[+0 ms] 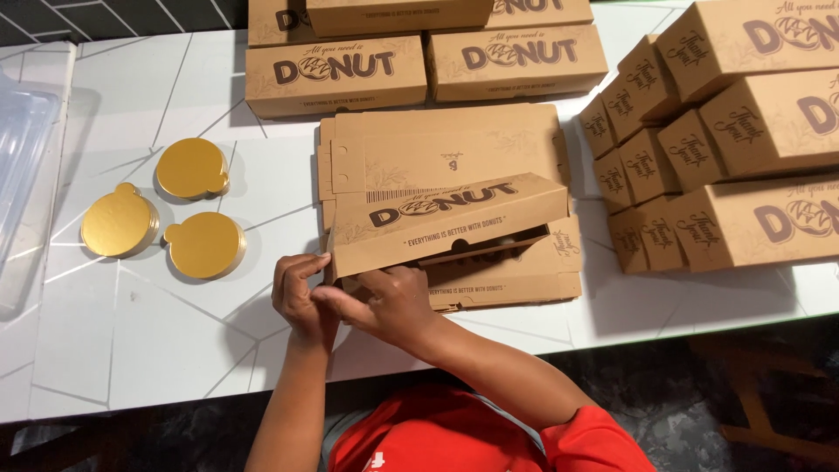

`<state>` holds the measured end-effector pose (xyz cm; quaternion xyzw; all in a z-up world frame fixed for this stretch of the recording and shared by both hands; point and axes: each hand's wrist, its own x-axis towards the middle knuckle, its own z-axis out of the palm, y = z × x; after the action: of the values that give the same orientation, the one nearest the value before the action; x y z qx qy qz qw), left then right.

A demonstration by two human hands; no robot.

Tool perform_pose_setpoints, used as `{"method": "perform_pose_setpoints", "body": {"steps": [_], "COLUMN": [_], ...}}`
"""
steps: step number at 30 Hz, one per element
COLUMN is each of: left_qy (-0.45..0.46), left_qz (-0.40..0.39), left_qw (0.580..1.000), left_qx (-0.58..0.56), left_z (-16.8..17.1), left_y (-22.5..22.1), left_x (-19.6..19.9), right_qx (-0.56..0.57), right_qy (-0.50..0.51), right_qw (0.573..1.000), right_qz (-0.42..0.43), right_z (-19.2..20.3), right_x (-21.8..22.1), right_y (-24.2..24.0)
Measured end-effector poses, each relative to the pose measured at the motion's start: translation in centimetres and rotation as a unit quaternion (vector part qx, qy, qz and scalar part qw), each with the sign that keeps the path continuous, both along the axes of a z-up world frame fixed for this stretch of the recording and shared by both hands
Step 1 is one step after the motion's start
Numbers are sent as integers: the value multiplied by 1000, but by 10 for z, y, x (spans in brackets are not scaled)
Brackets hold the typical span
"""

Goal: Assembling flat cardboard donut boxes by folding flaps and tucking them into place.

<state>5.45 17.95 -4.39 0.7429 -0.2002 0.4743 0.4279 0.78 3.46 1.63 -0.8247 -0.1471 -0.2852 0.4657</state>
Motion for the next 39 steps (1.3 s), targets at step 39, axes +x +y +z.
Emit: {"method": "perform_pose_setpoints", "body": {"steps": [39], "left_qy": [72], "left_qz": [-94], "left_qw": [993], "left_qx": [-2], "left_z": [45], "left_y": [6], "left_x": [-12], "right_qx": [-50], "right_qy": [-92], "right_qw": [994], "right_qz": [11], "right_z": [-5], "right_x": [9], "right_y": [-14]}}
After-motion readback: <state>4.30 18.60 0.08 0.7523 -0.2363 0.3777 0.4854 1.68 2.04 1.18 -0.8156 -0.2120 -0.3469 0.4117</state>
